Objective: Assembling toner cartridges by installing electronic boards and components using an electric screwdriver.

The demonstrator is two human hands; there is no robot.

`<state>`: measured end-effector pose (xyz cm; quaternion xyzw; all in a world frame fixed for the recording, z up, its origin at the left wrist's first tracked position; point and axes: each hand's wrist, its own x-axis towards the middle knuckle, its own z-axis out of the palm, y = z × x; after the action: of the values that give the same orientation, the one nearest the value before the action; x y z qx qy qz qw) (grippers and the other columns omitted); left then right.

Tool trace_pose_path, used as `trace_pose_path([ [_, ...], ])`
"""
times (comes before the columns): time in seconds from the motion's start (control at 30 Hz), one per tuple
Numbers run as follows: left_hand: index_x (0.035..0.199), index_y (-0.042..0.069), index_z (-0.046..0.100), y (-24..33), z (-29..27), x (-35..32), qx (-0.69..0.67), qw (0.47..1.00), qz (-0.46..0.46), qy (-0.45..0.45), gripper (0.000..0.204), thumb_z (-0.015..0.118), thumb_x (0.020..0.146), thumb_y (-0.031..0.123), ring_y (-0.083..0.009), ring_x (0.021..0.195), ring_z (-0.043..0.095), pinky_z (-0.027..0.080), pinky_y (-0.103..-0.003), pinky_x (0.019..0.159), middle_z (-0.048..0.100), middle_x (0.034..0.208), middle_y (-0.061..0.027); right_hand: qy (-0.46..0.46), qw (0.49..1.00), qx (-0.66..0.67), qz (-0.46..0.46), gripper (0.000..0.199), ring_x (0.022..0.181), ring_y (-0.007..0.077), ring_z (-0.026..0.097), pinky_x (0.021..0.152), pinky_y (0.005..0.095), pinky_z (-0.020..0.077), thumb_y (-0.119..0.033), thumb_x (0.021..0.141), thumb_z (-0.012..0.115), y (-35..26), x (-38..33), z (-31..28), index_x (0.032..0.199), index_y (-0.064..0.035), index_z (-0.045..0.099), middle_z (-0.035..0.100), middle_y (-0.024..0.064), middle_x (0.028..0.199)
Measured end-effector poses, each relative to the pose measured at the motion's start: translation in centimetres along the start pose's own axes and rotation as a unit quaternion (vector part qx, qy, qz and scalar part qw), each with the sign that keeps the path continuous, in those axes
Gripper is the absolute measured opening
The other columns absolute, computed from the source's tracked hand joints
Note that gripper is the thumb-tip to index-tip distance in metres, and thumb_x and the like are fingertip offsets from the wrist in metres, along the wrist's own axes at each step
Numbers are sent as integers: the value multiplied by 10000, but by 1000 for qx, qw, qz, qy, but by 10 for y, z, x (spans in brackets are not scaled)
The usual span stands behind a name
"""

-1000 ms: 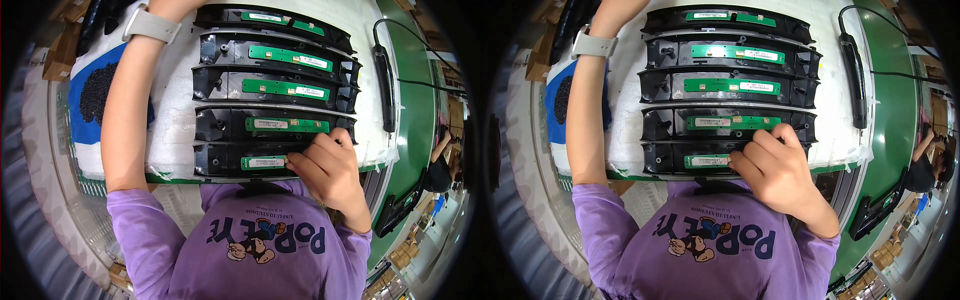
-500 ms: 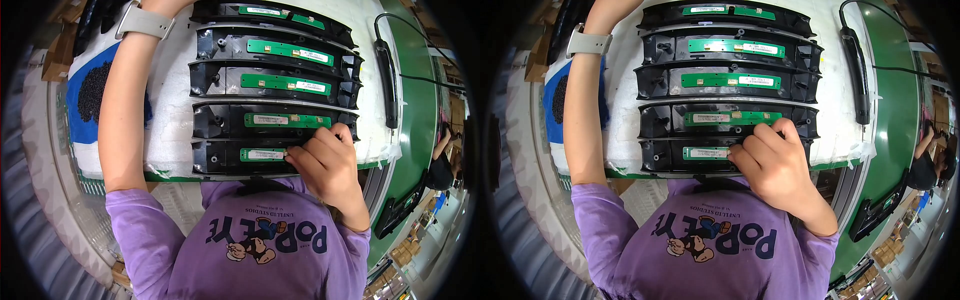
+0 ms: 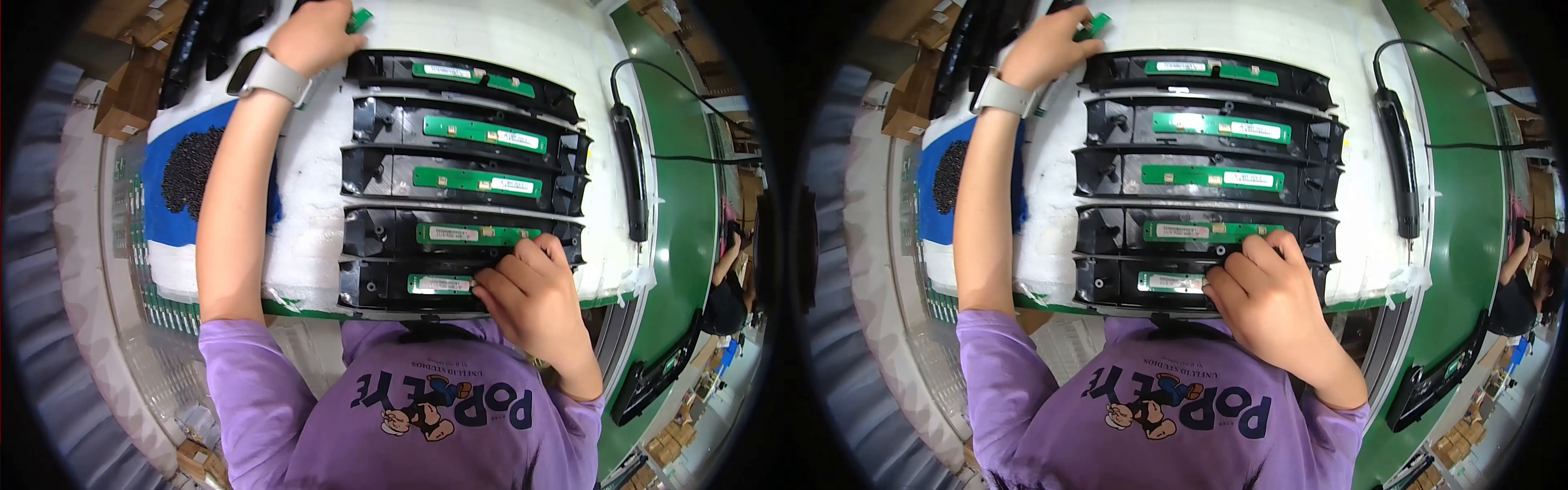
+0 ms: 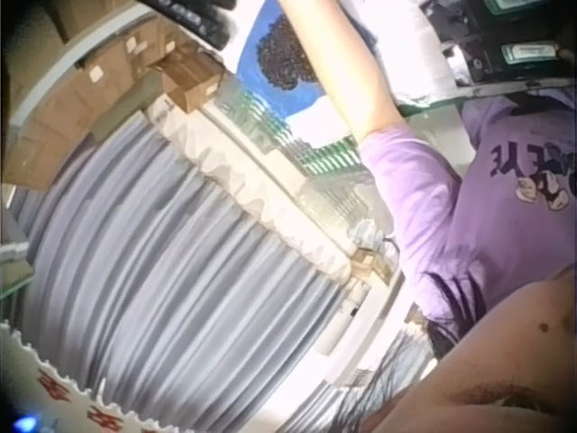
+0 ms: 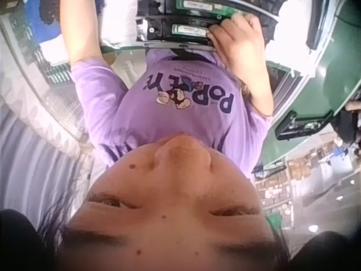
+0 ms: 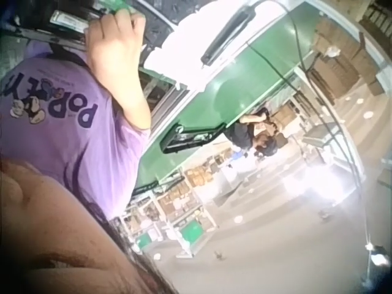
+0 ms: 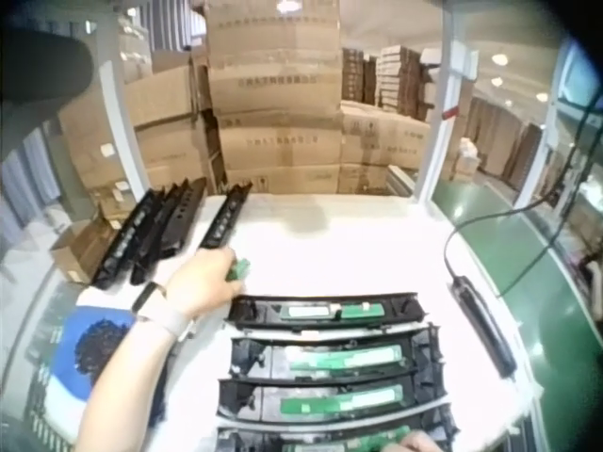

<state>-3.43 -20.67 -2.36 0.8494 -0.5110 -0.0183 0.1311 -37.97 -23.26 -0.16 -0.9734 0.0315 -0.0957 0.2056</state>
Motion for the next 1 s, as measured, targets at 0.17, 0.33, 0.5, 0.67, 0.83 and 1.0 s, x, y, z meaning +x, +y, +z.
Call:
trace_pose_path([
  [0.17,999,-9,586,-18,-13,-6,16,995,23,95,411,640,792,342,-300,674,623,485,-358,641,640,746,-170,-9,1000,-4,-18,199,671,217,478,714,357,382,-64,622,713,-5,2,-4,801,-29,633,503,42,682],
  [0.33,923,5,606,-27,-70,-60,-27,989,37,138,176,594,817,145,-186,580,584,457,-277,571,612,667,-115,4,998,-8,-57,173,663,201,483,710,348,393,-94,657,699,0,3,-9,801,-25,633,483,36,667],
  [0.5,748,68,688,-52,-88,-156,116,985,-112,61,78,662,701,124,-315,681,628,505,-393,619,632,708,-154,101,993,-3,-57,187,574,204,473,647,343,386,-29,610,708,4,0,-22,782,-14,637,491,34,615],
  [0.67,894,7,651,-63,-56,-197,81,977,-167,104,321,732,695,245,-318,751,609,493,-376,648,621,852,-146,120,990,0,-69,199,557,206,467,642,342,381,-3,591,717,7,4,-23,773,-9,636,483,36,603],
  [0.83,777,-8,620,-61,-44,-191,-35,974,-164,156,171,700,711,128,-327,693,595,470,-389,622,605,756,-147,130,989,-3,-64,188,555,207,466,643,344,378,-1,597,717,5,1,-24,765,-16,634,482,35,599],
  [1.0,747,0,617,-67,-46,-191,26,973,-163,163,69,637,715,58,-349,706,584,454,-410,622,600,737,-162,140,990,9,-34,129,570,212,488,639,351,378,-12,627,696,19,-1,-26,738,-23,631,515,46,605],
])
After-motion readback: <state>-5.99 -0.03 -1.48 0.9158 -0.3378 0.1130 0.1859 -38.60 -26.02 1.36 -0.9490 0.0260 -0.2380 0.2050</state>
